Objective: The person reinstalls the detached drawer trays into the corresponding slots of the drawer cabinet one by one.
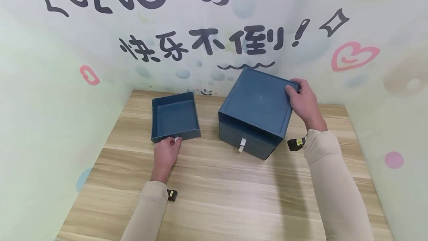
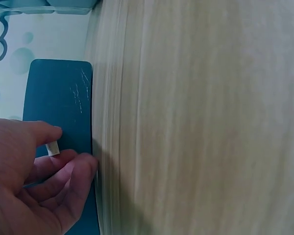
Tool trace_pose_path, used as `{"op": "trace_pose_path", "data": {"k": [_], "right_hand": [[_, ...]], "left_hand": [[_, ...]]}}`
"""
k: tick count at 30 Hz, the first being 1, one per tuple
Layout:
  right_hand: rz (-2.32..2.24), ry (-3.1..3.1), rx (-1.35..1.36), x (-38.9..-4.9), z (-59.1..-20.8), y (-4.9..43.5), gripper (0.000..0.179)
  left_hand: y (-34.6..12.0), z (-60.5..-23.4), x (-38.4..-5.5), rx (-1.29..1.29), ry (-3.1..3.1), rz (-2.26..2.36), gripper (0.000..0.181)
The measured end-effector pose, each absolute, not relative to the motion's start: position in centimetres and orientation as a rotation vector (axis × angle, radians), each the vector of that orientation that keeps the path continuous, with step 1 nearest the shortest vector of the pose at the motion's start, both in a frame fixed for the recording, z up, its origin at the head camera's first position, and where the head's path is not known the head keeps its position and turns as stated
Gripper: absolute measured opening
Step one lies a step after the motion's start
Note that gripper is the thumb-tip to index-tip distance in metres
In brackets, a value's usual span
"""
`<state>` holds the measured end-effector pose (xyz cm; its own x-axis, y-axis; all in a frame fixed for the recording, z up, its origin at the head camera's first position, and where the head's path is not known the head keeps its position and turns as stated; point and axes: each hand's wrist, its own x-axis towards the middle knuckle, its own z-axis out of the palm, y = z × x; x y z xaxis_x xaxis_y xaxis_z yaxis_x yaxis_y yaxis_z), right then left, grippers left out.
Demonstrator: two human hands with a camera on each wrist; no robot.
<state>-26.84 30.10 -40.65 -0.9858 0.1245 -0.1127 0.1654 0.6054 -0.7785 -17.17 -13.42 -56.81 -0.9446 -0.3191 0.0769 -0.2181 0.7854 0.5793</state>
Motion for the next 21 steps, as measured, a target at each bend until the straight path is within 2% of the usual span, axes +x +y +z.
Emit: {"op": "trace_pose_path", "data": {"k": [21], "right_hand": [[-1.377, 2.782, 0.311, -25.0, -40.6, 30.4, 0.078]], "left_hand": [[-13.7, -57.2, -16.5, 0.393, -2.704, -0.859, 0.034]]}}
